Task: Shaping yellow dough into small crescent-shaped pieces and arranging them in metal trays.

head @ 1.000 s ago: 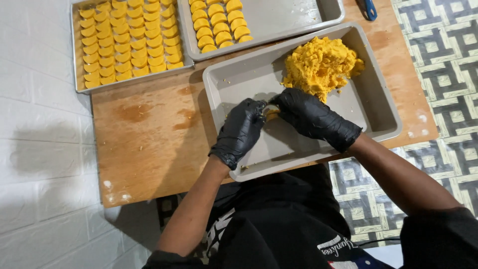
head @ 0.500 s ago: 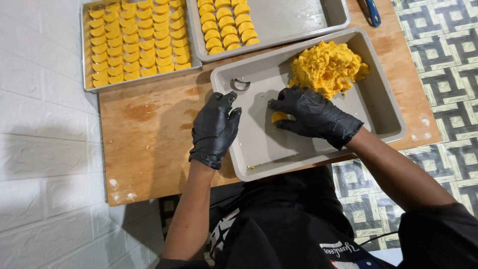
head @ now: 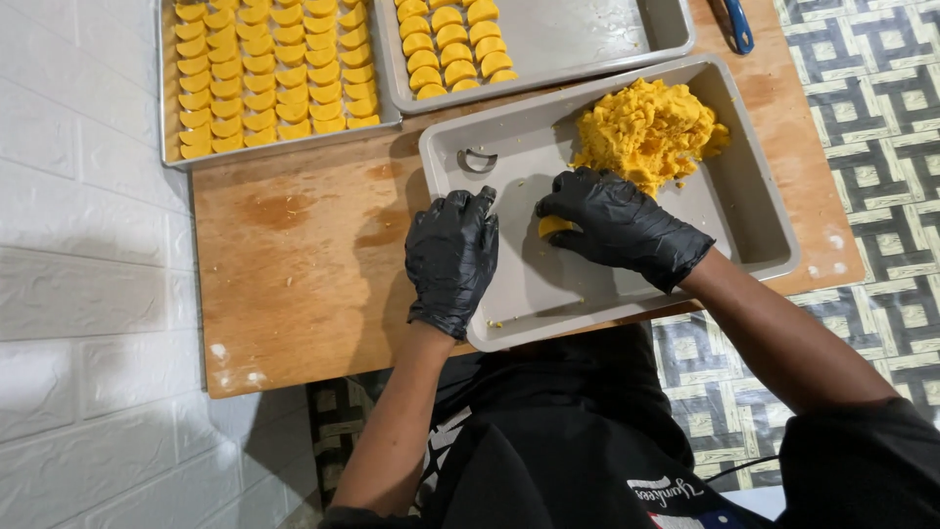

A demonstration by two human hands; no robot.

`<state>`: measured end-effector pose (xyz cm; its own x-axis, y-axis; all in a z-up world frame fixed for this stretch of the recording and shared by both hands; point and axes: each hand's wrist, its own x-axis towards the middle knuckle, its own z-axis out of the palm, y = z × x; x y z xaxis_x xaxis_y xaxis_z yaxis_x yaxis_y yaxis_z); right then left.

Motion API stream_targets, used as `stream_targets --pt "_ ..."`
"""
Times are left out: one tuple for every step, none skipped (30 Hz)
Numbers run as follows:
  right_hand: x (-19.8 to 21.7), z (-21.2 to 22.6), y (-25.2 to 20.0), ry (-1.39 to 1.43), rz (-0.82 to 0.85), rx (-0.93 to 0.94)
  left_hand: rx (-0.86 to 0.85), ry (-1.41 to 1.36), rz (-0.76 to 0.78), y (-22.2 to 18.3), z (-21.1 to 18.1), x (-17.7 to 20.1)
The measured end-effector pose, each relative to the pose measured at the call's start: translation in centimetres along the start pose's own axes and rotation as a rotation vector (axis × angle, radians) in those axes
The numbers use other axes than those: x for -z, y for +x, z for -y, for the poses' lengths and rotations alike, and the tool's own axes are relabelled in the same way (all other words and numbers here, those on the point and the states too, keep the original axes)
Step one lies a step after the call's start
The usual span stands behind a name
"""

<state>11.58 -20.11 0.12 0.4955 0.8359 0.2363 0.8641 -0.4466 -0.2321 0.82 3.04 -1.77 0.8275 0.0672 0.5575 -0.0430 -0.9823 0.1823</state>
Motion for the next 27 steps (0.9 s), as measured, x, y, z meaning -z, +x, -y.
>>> stream_targets --pt "-0.1 0.0 -0.1 0.000 0.001 0.001 0.002 0.000 0.000 0.0 -0.1 0.0" --pt "-0.1 0.0 -0.2 0.008 0.003 -0.009 -0.016 0.028 0.012 0.0 -0.2 0.1" --pt "-0.2 -0.1 -0.1 0.016 0.002 -0.017 -0.034 0.058 0.022 0.0 -0.2 0.1" --pt "-0.1 0.0 -0.1 0.016 0.001 -0.016 -0.033 0.059 0.021 0.4 -0.2 0.8" --pt "0.0 0.1 -0.1 0.025 -0.006 -0.003 -0.042 0.031 0.055 0.8 -0.3 1.5" --pt "0.1 0.1 -0.1 0.035 -0.014 0.010 -0.051 0.002 0.089 1.2 -0.4 2.2" --pt "0.0 0.0 -0.1 0.034 -0.014 0.010 -0.051 0.002 0.089 1.1 -0.4 2.2" --pt "0.0 -0.1 -0.1 0.047 -0.010 0.013 -0.046 0.012 0.087 1.1 -0.4 2.1" --pt "-0.1 -0.2 -0.2 0.061 -0.006 0.015 -0.041 0.022 0.086 1.1 -0.4 2.1" --pt "0.3 0.1 -0.1 0.061 -0.005 0.014 -0.040 0.021 0.086 1.2 -0.4 2.3" --pt "0.7 0.5 0.0 0.108 -0.002 0.006 -0.044 0.001 0.091 1.3 -0.4 2.5" --pt "1.1 0.8 0.1 0.154 0.001 -0.002 -0.047 -0.019 0.095 1.5 -0.5 2.8" --pt "1.1 0.8 0.2 0.154 0.001 -0.003 -0.048 -0.019 0.095 1.3 -0.4 2.5" --pt "1.1 0.8 0.2 0.164 0.002 -0.009 -0.052 -0.007 0.077 1.2 -0.4 2.3" --pt "1.1 0.8 0.2 0.175 0.005 -0.016 -0.054 0.006 0.059 1.0 -0.4 2.1" --pt "1.0 0.7 -0.1 0.175 0.006 -0.016 -0.053 0.006 0.060 0.6 -0.2 1.5" --pt "0.8 0.6 -0.3 0.216 0.000 -0.025 -0.054 0.013 0.041 0.3 -0.1 0.9" --pt "0.7 0.5 -0.5 0.256 -0.006 -0.035 -0.055 0.020 0.021 0.0 0.0 0.3" --pt "1.1 0.8 -0.3 0.256 -0.005 -0.036 -0.055 0.019 0.022 0.0 0.0 0.3" --pt "1.5 1.1 -0.2 0.253 0.027 -0.032 -0.056 0.021 0.006 0.0 -0.1 0.3" --pt "2.0 1.4 0.1 0.249 0.058 -0.029 -0.058 0.024 -0.012 0.1 0.0 0.3" --pt "2.9 2.0 0.6 0.249 0.057 -0.029 -0.059 0.024 -0.013 -0.1 0.0 0.1" --pt "4.0 2.5 1.2 0.330 0.099 -0.091 -0.059 0.040 -0.030 -0.2 0.1 -0.3" --pt "5.0 3.0 1.9 0.412 0.141 -0.153 -0.060 0.056 -0.047 -0.2 0.1 -0.6" --pt "5.8 2.4 2.6 0.407 0.141 -0.148 -0.057 0.057 -0.054 -0.6 0.4 -1.4" --pt "6.7 1.9 3.3 0.435 0.150 -0.138 -0.076 0.068 -0.112 -1.0 0.6 -2.3" --pt "7.6 1.4 4.1 0.462 0.160 -0.129 -0.093 0.078 -0.171 -1.3 0.7 -3.1"
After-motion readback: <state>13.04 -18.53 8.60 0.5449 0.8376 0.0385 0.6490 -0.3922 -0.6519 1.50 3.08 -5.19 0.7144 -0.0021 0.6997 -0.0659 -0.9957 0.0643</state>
